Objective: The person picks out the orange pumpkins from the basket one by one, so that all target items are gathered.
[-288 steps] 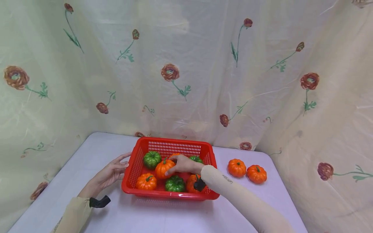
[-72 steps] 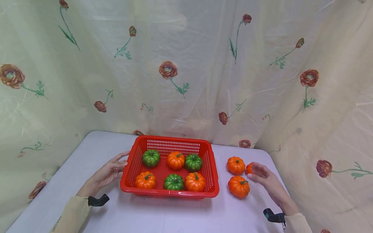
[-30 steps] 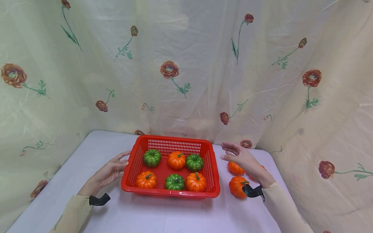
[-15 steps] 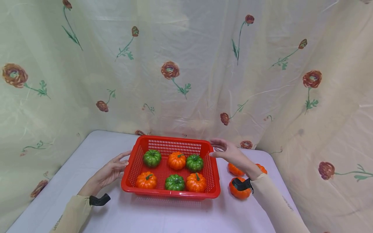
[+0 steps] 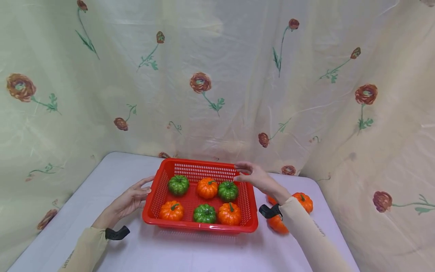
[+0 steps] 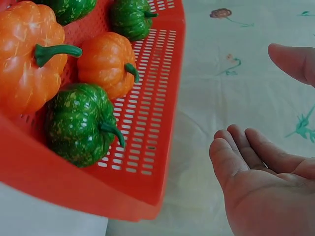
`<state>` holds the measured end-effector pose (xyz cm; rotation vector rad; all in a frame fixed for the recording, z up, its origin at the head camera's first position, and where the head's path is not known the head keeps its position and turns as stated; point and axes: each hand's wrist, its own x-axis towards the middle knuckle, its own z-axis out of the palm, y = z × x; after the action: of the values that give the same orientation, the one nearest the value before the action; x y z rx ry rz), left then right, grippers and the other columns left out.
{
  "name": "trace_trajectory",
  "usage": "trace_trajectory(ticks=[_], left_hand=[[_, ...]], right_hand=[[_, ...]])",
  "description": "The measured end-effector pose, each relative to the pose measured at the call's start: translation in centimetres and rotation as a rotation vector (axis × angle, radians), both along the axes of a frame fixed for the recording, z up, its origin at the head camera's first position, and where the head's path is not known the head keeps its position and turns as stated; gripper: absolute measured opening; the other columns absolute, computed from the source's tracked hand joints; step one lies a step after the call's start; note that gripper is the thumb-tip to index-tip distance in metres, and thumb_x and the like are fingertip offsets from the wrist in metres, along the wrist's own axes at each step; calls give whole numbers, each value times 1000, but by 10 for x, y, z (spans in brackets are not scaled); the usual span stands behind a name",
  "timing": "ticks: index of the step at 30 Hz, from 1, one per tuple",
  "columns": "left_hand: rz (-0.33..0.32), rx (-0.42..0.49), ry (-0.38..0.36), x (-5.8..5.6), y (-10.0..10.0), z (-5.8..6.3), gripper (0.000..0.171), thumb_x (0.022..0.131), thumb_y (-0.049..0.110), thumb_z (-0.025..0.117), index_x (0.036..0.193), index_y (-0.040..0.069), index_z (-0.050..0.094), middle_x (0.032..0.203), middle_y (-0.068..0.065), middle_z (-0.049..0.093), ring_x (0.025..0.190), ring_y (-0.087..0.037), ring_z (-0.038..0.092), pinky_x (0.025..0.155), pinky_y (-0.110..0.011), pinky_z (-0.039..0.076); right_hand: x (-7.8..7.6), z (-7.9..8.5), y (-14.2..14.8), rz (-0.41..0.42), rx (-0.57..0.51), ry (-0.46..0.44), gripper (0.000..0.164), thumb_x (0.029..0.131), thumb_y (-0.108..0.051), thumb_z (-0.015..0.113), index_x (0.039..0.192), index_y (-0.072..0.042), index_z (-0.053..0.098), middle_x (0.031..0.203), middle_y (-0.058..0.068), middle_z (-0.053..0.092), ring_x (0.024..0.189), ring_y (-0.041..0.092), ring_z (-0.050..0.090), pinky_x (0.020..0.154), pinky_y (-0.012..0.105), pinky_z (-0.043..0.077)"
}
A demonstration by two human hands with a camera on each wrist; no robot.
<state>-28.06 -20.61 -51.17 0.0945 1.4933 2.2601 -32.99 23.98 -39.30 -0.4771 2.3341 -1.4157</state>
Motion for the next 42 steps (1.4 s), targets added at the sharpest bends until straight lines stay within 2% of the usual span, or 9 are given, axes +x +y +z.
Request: trace_trajectory(ticks=[6, 11, 20, 23, 32, 42], left_hand=[[14, -15, -14, 0, 1, 0, 62, 98, 8, 48, 153, 23, 22, 147, -19, 37, 118, -31, 59, 84, -43, 57], [13, -21, -1, -1, 1, 0, 63, 98, 9, 48, 154, 23, 21, 150, -20, 33, 120, -32, 57, 85, -43, 57], [12, -10, -3, -2, 1, -4, 62, 99, 7, 47, 153, 22, 22, 140, -16, 44, 112, -27, 62, 81, -42, 59], [9, -3, -6, -2, 1, -4, 61, 99, 7, 47, 153, 22, 23, 138, -15, 45, 110, -26, 63, 80, -41, 59], [6, -2, -2, -1, 1, -3, 61, 99, 7, 46, 153, 22, 21, 137, -16, 45, 109, -25, 63, 80, -41, 59], [-1, 2, -4, -1, 1, 0, 65, 98, 8, 48, 154, 21, 19, 136, -15, 46, 111, -26, 62, 81, -41, 59]], right_hand=[[-5, -6, -12, 33, -18, -8, 68, 91, -18, 66, 146, 2, 33, 149, 25, 36, 140, 40, 33, 115, 53, 30], [-11, -12, -22, 36, -1, -47, 68, 90, -19, 66, 146, -1, 33, 150, 22, 37, 140, 37, 34, 115, 53, 31], [-22, -31, -39, 24, 14, -86, 67, 87, -17, 69, 143, 0, 38, 147, 22, 41, 136, 37, 39, 113, 51, 36], [-24, -36, -45, 43, 31, -73, 67, 87, -18, 69, 143, 2, 38, 146, 23, 42, 135, 38, 42, 111, 49, 38], [-26, -42, -60, 75, 131, -57, 67, 87, -20, 70, 142, 3, 40, 145, 21, 45, 132, 34, 45, 111, 47, 39], [-27, -45, -66, 93, 163, -101, 68, 87, -17, 69, 143, 6, 37, 144, 22, 44, 133, 36, 43, 112, 49, 37]])
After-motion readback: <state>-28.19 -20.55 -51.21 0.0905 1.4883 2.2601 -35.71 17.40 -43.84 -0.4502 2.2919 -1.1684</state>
